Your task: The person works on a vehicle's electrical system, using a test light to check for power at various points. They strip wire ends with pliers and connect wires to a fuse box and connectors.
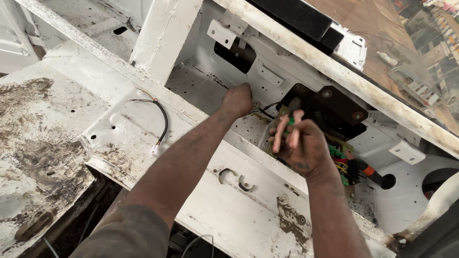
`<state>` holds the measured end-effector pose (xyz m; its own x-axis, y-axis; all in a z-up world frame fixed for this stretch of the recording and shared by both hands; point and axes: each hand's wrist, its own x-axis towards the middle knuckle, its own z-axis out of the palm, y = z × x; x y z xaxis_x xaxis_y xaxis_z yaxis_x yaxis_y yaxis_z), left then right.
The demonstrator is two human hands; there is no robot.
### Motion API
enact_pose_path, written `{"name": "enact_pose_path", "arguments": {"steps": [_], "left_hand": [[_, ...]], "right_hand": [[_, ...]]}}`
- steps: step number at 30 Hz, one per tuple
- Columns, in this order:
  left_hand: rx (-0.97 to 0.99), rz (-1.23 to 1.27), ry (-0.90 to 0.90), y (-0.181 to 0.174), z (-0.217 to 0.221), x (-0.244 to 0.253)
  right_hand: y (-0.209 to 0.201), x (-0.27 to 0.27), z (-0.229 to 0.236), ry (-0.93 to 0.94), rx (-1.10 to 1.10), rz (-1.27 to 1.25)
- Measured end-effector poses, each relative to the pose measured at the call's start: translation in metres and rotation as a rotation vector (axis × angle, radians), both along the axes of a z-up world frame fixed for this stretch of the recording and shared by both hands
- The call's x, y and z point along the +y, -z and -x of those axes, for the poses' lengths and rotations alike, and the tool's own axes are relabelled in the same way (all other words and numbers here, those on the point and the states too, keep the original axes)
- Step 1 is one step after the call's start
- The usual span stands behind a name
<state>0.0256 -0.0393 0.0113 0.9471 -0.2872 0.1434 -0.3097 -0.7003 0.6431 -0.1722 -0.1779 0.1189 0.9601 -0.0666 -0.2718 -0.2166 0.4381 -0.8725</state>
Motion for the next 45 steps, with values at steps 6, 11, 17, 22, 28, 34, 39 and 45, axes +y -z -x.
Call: {"name": "enact_pose_path", "arguments": {"steps": [6, 11, 17, 22, 28, 34, 39, 45], "left_hand": [[-0.430, -0.124, -0.089, 0.026, 0.000, -0.018], [-0.209, 0.024, -0.045, 0.004, 0.005, -0.012], [0.295, 0.540, 0.210, -0.025, 0.021, 0.005], [0.115, 0.493, 0.281, -0.031, 0.030, 0.010], [0.230, 0.500, 0.198, -0.044, 0.035, 0.021], [0.175, 0.407, 0.202, -0.041, 0.029, 0.014], [-0.124, 0.446, 0.250, -0.018, 0.012, -0.003], [0.480, 0.628, 0.335, -0.014, -0.005, -0.012]], "right_hand": [[0.000, -0.017, -0.012, -0.159, 0.256, 0.362], [-0.022, -0.015, -0.008, -0.245, 0.396, 0.683], [-0.053, -0.002, 0.003, -0.315, 0.454, 0.880], [-0.057, 0.004, 0.001, -0.329, 0.469, 0.924], [-0.056, 0.020, -0.010, -0.250, 0.494, 1.034], [-0.039, 0.018, -0.017, -0.268, 0.438, 1.456], [-0.017, 0.010, -0.019, -0.241, 0.381, 1.607], [-0.022, 0.007, -0.010, -0.242, 0.286, 1.844]]}}
